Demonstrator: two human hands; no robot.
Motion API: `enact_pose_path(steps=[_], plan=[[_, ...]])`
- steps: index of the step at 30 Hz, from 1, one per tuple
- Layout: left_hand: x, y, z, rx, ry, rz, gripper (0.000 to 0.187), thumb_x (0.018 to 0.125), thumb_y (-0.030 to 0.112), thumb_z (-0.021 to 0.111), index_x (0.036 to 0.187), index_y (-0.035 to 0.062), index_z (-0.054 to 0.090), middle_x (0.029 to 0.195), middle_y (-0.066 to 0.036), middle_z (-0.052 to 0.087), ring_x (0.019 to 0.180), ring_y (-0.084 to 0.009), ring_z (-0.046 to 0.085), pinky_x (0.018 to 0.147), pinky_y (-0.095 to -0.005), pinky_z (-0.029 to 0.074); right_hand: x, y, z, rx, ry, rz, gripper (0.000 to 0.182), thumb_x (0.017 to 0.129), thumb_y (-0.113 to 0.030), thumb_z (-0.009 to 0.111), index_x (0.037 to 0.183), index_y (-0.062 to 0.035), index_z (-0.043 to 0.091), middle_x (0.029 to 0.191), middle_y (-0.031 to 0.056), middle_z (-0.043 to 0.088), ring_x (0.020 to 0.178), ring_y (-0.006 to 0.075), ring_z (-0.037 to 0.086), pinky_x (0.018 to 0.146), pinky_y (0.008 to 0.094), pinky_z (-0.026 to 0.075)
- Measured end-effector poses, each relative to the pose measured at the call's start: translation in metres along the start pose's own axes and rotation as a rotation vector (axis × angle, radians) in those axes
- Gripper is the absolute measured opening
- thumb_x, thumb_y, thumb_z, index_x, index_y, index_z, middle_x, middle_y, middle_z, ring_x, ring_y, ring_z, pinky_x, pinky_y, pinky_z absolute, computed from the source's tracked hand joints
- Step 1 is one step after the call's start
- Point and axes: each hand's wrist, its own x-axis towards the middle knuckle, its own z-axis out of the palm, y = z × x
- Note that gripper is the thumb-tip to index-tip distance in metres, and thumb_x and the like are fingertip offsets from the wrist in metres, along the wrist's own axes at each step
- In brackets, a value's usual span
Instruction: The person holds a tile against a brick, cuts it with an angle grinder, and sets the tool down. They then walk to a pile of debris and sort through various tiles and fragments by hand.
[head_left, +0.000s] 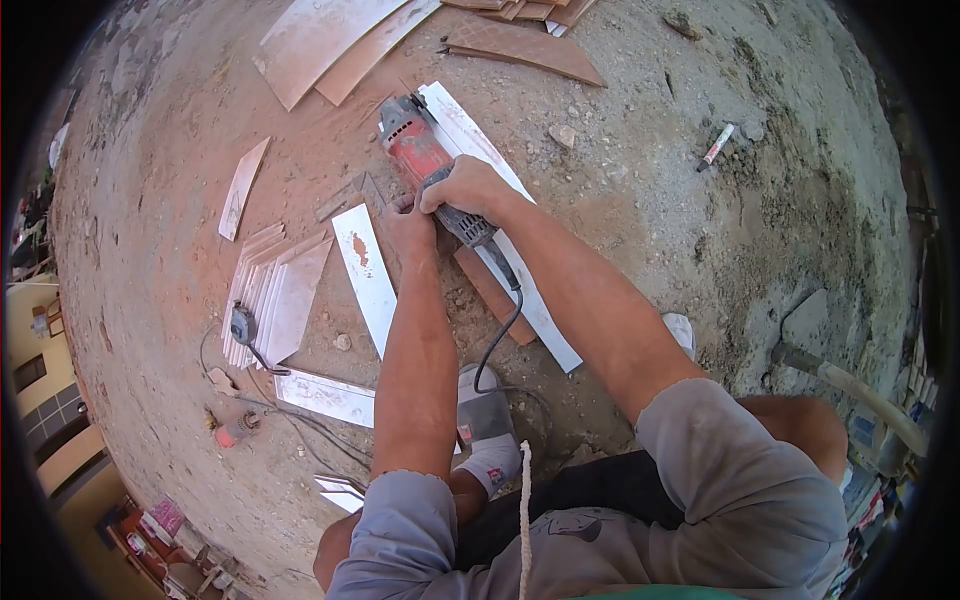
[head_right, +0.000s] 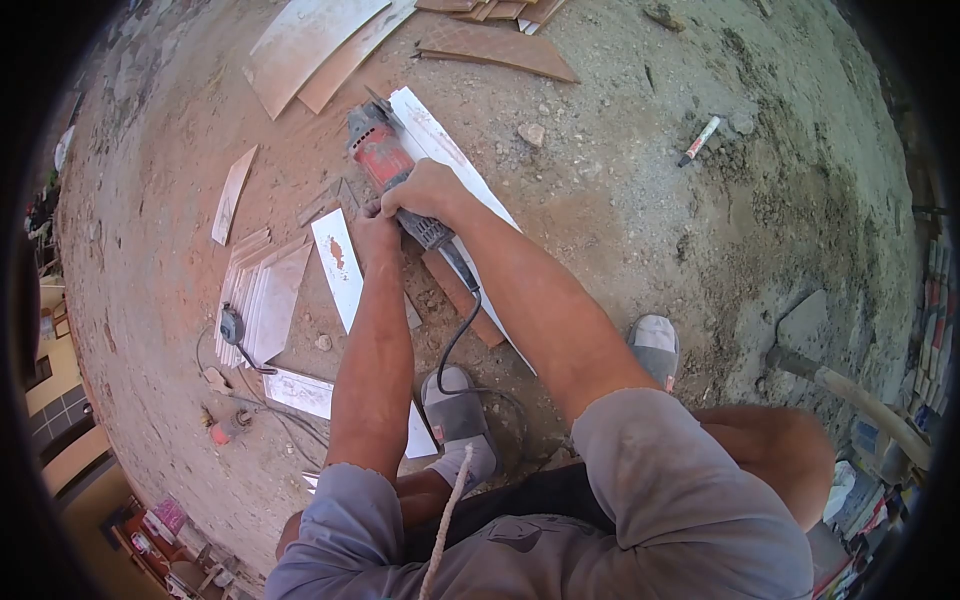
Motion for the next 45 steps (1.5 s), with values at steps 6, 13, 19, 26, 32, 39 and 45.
enact_pose_path(steps=[6, 13, 19, 26, 32, 39, 45], plan=[[0.001, -0.002, 0.002, -0.080, -0.005, 0.004, 0.049, 0.077, 0.035, 0.078, 0.100, -0.0047, 0.063, 0.092, -0.013, 0.067, 0.081, -0.0202, 0.064, 0.074, -0.0318, 0.051, -0.008, -0.003, -0.004, -0.025, -0.024, 0.003, 0.063, 0.051, -0.031, 0.078, 0.093, 0.0133, 0.066, 0.090, 0.0223, 0.068, 0.080, 0.0271, 0.068, 0.070, 0.0316, 0.053], [-0.003, 0.005, 0.000, -0.058, -0.002, 0.004, 0.037, 0.079, 0.027, 0.076, 0.096, -0.0037, 0.064, 0.087, -0.011, 0.068, 0.077, -0.0178, 0.064, 0.070, -0.0299, 0.051, -0.013, -0.004, -0.007, -0.054, -0.053, 0.024, 0.072, 0.050, -0.035, 0.078, 0.100, 0.0147, 0.063, 0.094, 0.0238, 0.067, 0.084, 0.0287, 0.067, 0.072, 0.0320, 0.053], [0.001, -0.001, 0.002, -0.094, -0.007, -0.010, 0.035, 0.080, 0.024, 0.075, 0.096, -0.0037, 0.064, 0.087, -0.011, 0.068, 0.077, -0.0178, 0.064, 0.071, -0.0300, 0.051, -0.010, 0.000, -0.005, -0.057, -0.029, 0.026, 0.067, 0.049, -0.035, 0.078, 0.095, 0.0123, 0.066, 0.095, 0.0250, 0.068, 0.086, 0.0310, 0.068, 0.075, 0.0331, 0.054], [0.000, -0.002, 0.003, -0.083, 0.012, 0.002, 0.034, 0.081, 0.024, 0.074, 0.097, -0.0042, 0.063, 0.089, -0.012, 0.068, 0.078, -0.0196, 0.064, 0.072, -0.0310, 0.051, -0.011, 0.002, -0.003, -0.048, -0.031, 0.019, 0.063, 0.049, -0.032, 0.078, 0.092, 0.0127, 0.066, 0.088, 0.0221, 0.068, 0.080, 0.0271, 0.067, 0.071, 0.0318, 0.053], [-0.005, 0.006, 0.001, -0.003, 0.039, 0.024, 0.034, 0.081, 0.024, 0.074, 0.096, -0.0040, 0.064, 0.088, -0.012, 0.068, 0.079, -0.0207, 0.065, 0.073, -0.0320, 0.051, -0.014, 0.002, -0.005, -0.032, -0.036, 0.031, 0.065, 0.050, -0.032, 0.078, 0.094, 0.0129, 0.065, 0.089, 0.0219, 0.068, 0.079, 0.0263, 0.067, 0.070, 0.0316, 0.053], [0.003, -0.006, 0.002, -0.041, 0.010, 0.023, 0.035, 0.081, 0.026, 0.074, 0.097, -0.0035, 0.064, 0.088, -0.013, 0.069, 0.080, -0.0212, 0.065, 0.074, -0.0324, 0.051, -0.016, 0.002, -0.007, -0.051, -0.086, 0.026, 0.071, 0.050, -0.033, 0.078, 0.100, 0.0143, 0.063, 0.093, 0.0225, 0.067, 0.082, 0.0268, 0.067, 0.070, 0.0318, 0.052], [-0.004, 0.006, 0.000, 0.037, 0.017, 0.034, 0.035, 0.081, 0.027, 0.073, 0.096, -0.0035, 0.064, 0.088, -0.013, 0.069, 0.080, -0.0216, 0.065, 0.074, -0.0331, 0.051, -0.021, 0.001, -0.007, -0.060, -0.043, 0.024, 0.072, 0.049, -0.034, 0.078, 0.099, 0.0150, 0.062, 0.093, 0.0234, 0.067, 0.083, 0.0287, 0.067, 0.072, 0.0327, 0.052]])
